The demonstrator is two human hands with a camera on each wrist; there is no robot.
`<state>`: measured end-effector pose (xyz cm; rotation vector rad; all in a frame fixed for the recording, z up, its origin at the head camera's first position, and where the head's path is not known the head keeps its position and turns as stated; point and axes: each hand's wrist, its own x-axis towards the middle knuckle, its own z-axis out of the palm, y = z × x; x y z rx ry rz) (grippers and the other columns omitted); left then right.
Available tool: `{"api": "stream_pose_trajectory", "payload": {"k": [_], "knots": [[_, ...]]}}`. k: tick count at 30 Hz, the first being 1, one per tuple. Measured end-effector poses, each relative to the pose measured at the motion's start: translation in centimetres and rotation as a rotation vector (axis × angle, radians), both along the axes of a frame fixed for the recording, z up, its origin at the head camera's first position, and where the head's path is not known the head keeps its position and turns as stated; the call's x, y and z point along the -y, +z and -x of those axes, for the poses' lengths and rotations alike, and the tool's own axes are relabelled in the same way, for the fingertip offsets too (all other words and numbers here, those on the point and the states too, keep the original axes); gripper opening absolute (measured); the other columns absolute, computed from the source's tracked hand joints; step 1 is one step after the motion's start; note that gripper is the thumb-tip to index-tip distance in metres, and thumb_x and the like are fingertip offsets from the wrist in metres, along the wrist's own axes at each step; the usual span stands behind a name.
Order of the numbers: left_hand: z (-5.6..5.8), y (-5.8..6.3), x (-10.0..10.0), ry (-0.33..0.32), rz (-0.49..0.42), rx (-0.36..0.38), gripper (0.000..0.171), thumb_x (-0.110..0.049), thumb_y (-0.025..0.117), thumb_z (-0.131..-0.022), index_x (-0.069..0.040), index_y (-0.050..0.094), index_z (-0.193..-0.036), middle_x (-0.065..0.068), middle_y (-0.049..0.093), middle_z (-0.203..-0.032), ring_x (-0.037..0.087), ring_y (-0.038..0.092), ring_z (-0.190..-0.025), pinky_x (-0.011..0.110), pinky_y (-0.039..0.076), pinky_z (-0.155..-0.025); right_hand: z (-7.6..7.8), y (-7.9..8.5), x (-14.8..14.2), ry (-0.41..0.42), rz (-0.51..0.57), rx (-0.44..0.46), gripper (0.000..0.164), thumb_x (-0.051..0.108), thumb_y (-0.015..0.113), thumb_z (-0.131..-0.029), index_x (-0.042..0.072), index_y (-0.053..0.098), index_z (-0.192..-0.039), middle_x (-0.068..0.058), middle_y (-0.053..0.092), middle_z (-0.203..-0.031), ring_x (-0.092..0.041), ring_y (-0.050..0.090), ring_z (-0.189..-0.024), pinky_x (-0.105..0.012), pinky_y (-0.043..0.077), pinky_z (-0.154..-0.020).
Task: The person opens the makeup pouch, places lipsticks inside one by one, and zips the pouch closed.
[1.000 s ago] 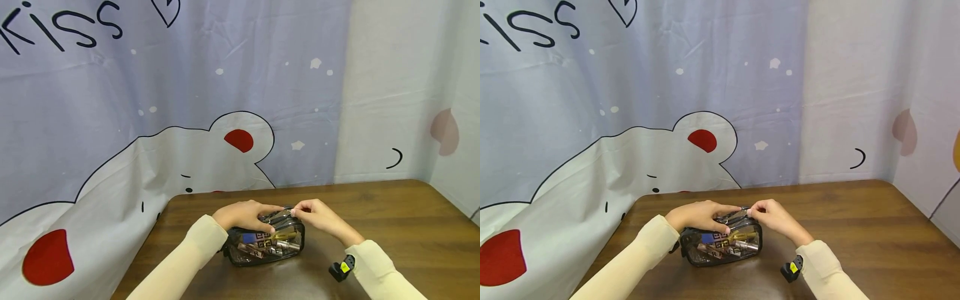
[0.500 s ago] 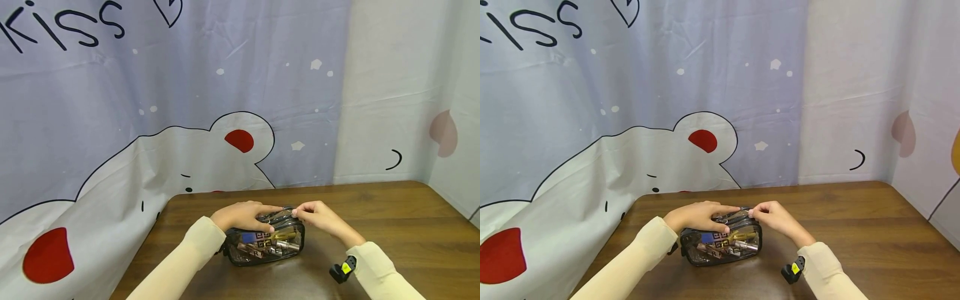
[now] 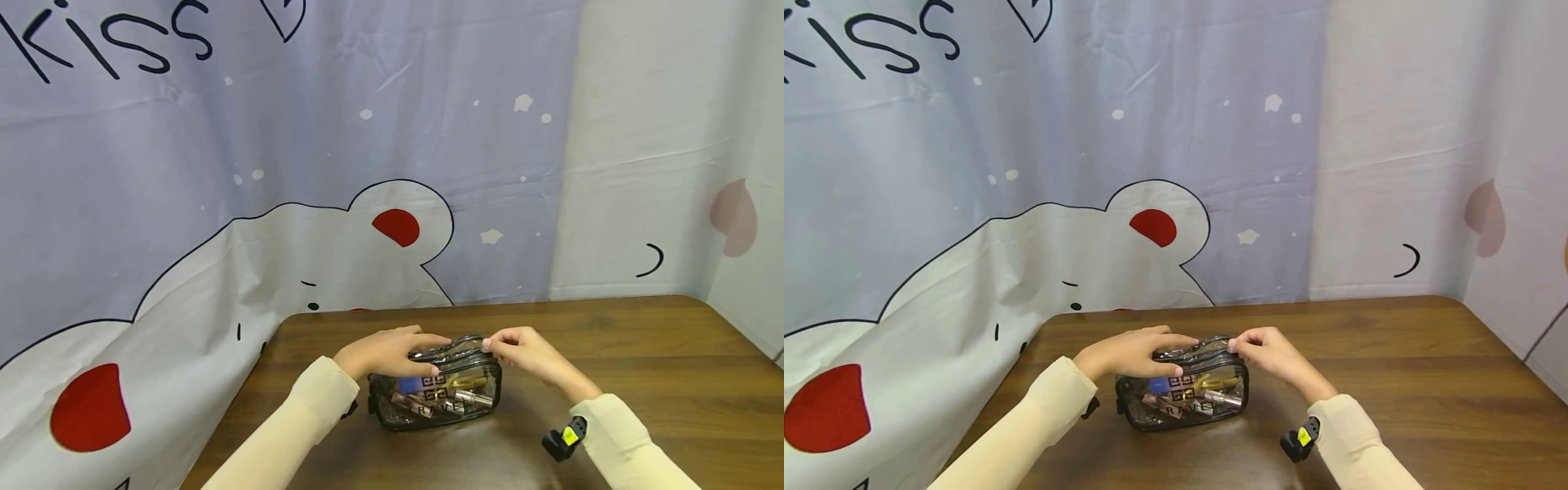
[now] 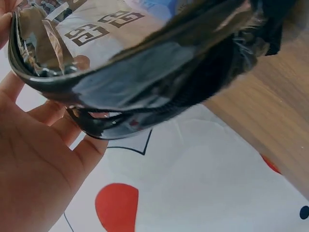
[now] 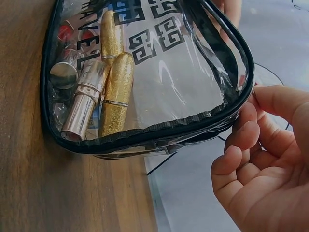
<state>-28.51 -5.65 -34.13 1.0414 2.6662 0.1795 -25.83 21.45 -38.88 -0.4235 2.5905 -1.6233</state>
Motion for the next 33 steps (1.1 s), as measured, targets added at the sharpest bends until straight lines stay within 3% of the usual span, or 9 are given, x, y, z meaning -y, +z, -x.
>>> {"api": "stream_pose_trajectory", "payload": {"k": [6,8,11,13,16,21,33], "knots": [[0.0,-0.6,1.1,0.026,-0.034,0.006,0.055,-0.063,0.047,-0.092,-0.050,0.033,-0.144,0.004,0.034,-0.154,0.028,0.034,-0.141,0.057,0.036,-0.105,0.1,0.0,-0.1,-0.004,-0.001,0.008,0.025,0.021,0.062,-0.093,-0.003,0.068,-0.094,-0.001,0.052,-0.069,-0.008,0.048,-0.063,-0.026,0.044,-0.060],[0.0,-0.8,1.4,0.019,-0.052,-0.003,0.056,-0.063,0.047,-0.092,-0.048,0.035,-0.144,0.004,0.040,-0.149,0.027,0.039,-0.137,0.055,0.039,-0.102,0.1,0.0,-0.1,0.004,0.001,0.011,0.026,0.022,0.061,-0.093,-0.003,0.068,-0.094,0.000,0.050,-0.068,-0.008,0.047,-0.062,-0.026,0.043,-0.059],[0.0,-1.2,1.7,0.002,-0.078,-0.012,0.056,-0.063,0.048,-0.091,-0.045,0.038,-0.143,0.001,0.053,-0.125,0.019,0.053,-0.112,0.043,0.047,-0.086,0.1,-0.1,-0.2,0.010,-0.005,0.010,0.026,0.023,0.061,-0.094,-0.002,0.068,-0.093,0.002,0.048,-0.066,-0.008,0.046,-0.062,-0.026,0.041,-0.058],[0.1,-1.5,1.8,-0.010,-0.099,-0.014,0.054,-0.062,0.048,-0.092,-0.044,0.041,-0.142,-0.001,0.051,-0.106,0.014,0.049,-0.093,0.035,0.043,-0.074,0.1,-0.1,-0.2,0.007,-0.012,0.012,0.026,0.024,0.061,-0.094,-0.001,0.068,-0.093,0.004,0.048,-0.066,-0.008,0.045,-0.062,-0.026,0.041,-0.058],[0.1,-2.0,2.1,-0.014,-0.131,-0.004,0.048,-0.059,0.045,-0.094,-0.044,0.044,-0.140,-0.003,0.045,-0.092,0.011,0.040,-0.082,0.029,0.035,-0.067,0.1,-0.2,-0.2,0.010,-0.024,0.006,0.027,0.025,0.061,-0.094,0.000,0.068,-0.092,0.005,0.047,-0.065,-0.008,0.045,-0.062,-0.026,0.040,-0.057],[-0.1,-2.4,2.2,0.008,-0.165,0.005,0.041,-0.053,0.039,-0.099,-0.043,0.047,-0.138,-0.004,0.043,-0.088,0.011,0.037,-0.079,0.027,0.031,-0.066,0.2,-0.4,-0.1,0.001,-0.041,0.005,0.027,0.026,0.061,-0.094,0.000,0.068,-0.090,0.005,0.047,-0.065,-0.008,0.045,-0.062,-0.025,0.041,-0.058],[-0.4,-2.2,2.3,0.028,-0.109,-0.046,0.044,-0.056,0.041,-0.098,-0.046,0.042,-0.140,-0.001,0.040,-0.086,0.012,0.030,-0.075,0.029,0.024,-0.069,0.2,0.0,0.1,-0.015,-0.052,0.017,0.027,0.027,0.062,-0.093,0.001,0.069,-0.091,0.004,0.046,-0.064,-0.008,0.045,-0.061,-0.025,0.039,-0.057]]}}
